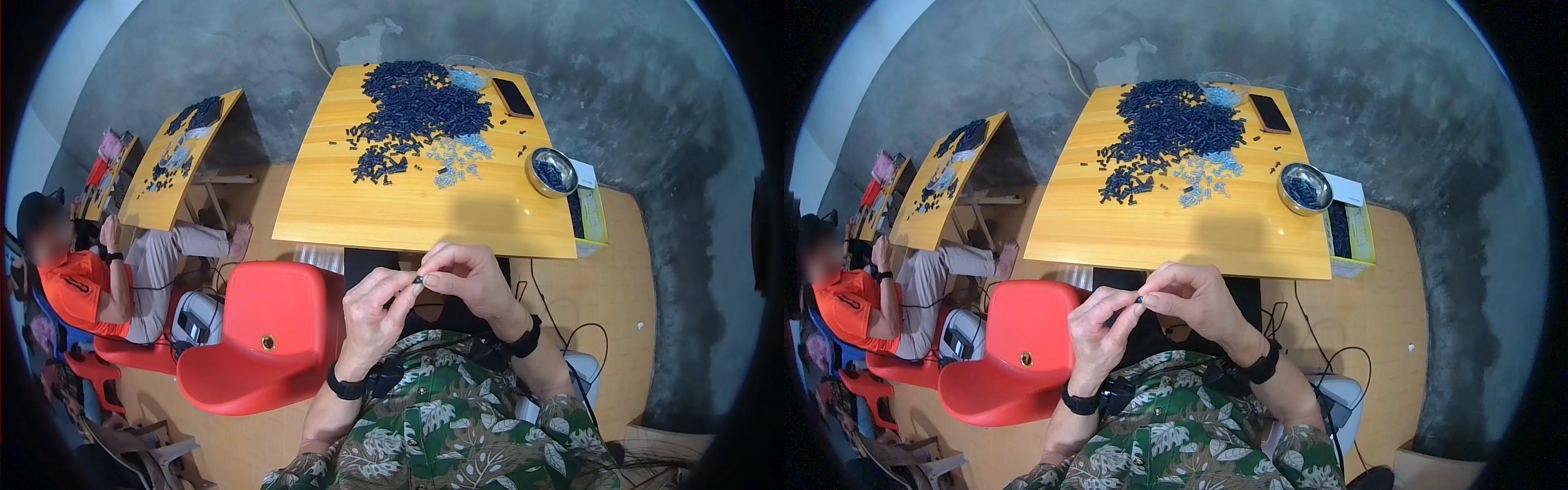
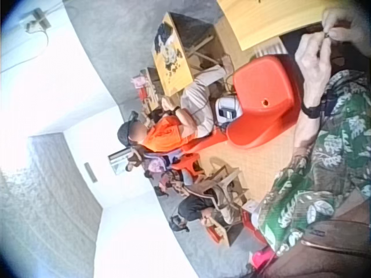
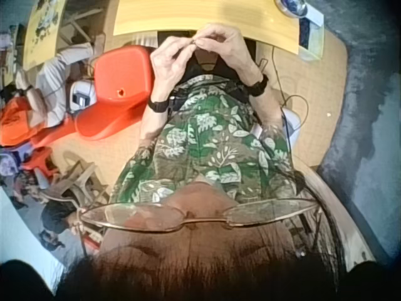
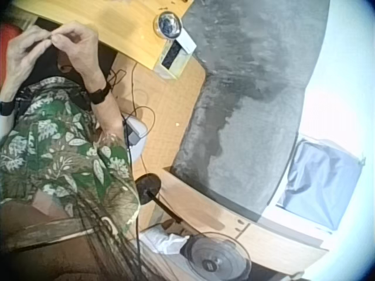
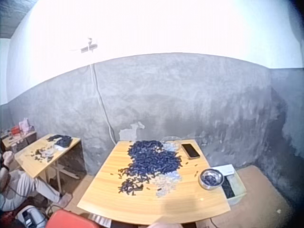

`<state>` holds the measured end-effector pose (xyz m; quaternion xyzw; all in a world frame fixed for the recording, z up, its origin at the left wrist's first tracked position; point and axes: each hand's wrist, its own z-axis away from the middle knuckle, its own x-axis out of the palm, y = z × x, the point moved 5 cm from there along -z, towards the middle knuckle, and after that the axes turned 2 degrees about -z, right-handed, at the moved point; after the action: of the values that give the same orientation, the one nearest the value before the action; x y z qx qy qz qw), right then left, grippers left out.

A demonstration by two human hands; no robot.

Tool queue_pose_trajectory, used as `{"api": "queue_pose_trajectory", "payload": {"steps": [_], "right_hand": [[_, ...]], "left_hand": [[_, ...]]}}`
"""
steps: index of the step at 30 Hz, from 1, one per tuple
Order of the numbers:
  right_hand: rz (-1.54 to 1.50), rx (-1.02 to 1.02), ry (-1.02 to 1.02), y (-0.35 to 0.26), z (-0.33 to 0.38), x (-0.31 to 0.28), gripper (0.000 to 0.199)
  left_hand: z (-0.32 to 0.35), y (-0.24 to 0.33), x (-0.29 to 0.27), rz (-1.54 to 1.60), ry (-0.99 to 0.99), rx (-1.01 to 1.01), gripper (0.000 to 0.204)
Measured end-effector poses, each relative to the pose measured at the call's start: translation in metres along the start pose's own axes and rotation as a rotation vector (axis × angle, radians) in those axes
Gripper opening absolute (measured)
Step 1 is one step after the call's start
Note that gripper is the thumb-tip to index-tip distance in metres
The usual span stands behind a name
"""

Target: Assembling small black plastic components by hand.

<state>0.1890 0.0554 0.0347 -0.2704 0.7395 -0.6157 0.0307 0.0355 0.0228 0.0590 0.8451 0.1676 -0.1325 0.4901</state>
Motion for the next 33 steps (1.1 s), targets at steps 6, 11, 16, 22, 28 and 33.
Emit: {"api": "queue_pose_trajectory", "payload": {"steps": [6, 11, 16, 22, 28, 33], "right_hand": [[-0.355, 0.276, -0.083, 0.021, -0.007, 0.001, 0.015], [-0.325, 0.355, -0.175, 0.028, -0.020, 0.003, 0.018], [0.566, 0.109, 0.100, 0.052, -0.065, -0.045, 0.013], [0.966, -0.262, 0.242, 0.066, -0.124, -0.062, 0.009], [1.092, -0.225, 0.273, 0.092, -0.147, -0.064, 0.013], [1.175, -0.183, 0.272, 0.095, -0.153, -0.055, 0.015]], "left_hand": [[0.001, 0.000, -0.002, -0.033, 0.040, 0.130, 0.016], [0.003, -0.014, -0.003, -0.030, 0.065, 0.108, 0.014], [0.006, -0.038, -0.015, 0.059, 0.149, -0.110, 0.011], [0.006, -0.044, -0.021, 0.148, 0.191, -0.151, 0.011], [0.008, -0.050, -0.020, 0.192, 0.205, -0.122, 0.012], [0.009, -0.050, -0.020, 0.176, 0.188, -0.132, 0.012]]}}
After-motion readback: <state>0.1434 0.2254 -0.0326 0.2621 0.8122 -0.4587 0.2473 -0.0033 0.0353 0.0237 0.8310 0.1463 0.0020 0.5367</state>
